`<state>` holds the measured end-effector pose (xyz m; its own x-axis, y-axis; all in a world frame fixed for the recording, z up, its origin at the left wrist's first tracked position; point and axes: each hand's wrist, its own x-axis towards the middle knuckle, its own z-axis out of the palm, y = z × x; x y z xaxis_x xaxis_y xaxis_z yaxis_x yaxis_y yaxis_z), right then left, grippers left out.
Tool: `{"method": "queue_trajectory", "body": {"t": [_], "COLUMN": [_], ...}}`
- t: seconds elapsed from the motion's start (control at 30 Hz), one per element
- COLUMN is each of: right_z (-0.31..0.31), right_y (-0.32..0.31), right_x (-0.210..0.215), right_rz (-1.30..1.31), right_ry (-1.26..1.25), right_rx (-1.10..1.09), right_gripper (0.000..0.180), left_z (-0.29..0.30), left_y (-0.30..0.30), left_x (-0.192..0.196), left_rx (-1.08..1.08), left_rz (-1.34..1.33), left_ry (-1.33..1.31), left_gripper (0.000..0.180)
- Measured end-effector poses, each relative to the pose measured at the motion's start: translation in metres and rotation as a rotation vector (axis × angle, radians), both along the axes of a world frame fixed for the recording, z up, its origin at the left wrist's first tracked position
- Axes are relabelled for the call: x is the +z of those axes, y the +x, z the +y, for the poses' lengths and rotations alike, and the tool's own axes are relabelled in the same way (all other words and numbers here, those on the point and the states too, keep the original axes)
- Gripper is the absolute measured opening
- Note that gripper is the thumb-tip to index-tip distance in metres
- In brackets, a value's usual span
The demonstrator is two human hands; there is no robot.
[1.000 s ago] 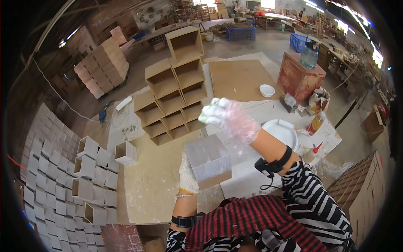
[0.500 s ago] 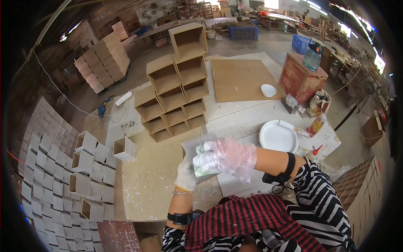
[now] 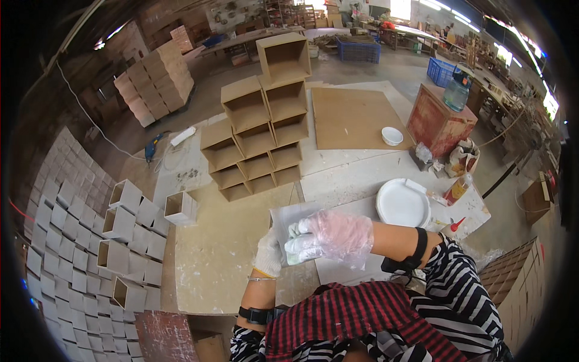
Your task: Applying glue to the edges of small wooden boxes using a sponge and assembling them.
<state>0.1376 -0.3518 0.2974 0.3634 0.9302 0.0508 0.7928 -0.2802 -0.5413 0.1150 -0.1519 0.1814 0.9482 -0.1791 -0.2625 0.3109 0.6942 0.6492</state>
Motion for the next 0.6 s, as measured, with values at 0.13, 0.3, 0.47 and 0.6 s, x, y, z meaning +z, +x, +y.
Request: {"method": "queue_trajectory", "body": {"t": [0.13,0.3,0.47,0.6], "right_z": [-0.007,-0.027,-0.051,-0.049], "right_y": [0.030,0.101,0.093,0.083], "right_x": [-0.009,-0.027,-0.073,-0.086], "right_rz": [-0.629,-0.684,0.041,0.417], "right_ry": [0.043,0.136,0.532,0.706], "right_rx": [0.135,-0.233,-0.657,-0.688], "right_gripper": [0.042,0.042,0.036,0.033], "left_z": [-0.015,-0.004,0.003,-0.006], "left_y": [-0.003,-0.011,0.003,0.002], "left_x": [0.008,-0.010,-0.035,-0.017], "left_rx": [-0.103,-0.103,-0.020,0.009], "left_rz": [0.061,-0.094,-0.407,-0.086], "left_ry": [0.177,0.270,0.406,-0.216], "left_gripper": [0.038,0.033,0.032,0.033]}}
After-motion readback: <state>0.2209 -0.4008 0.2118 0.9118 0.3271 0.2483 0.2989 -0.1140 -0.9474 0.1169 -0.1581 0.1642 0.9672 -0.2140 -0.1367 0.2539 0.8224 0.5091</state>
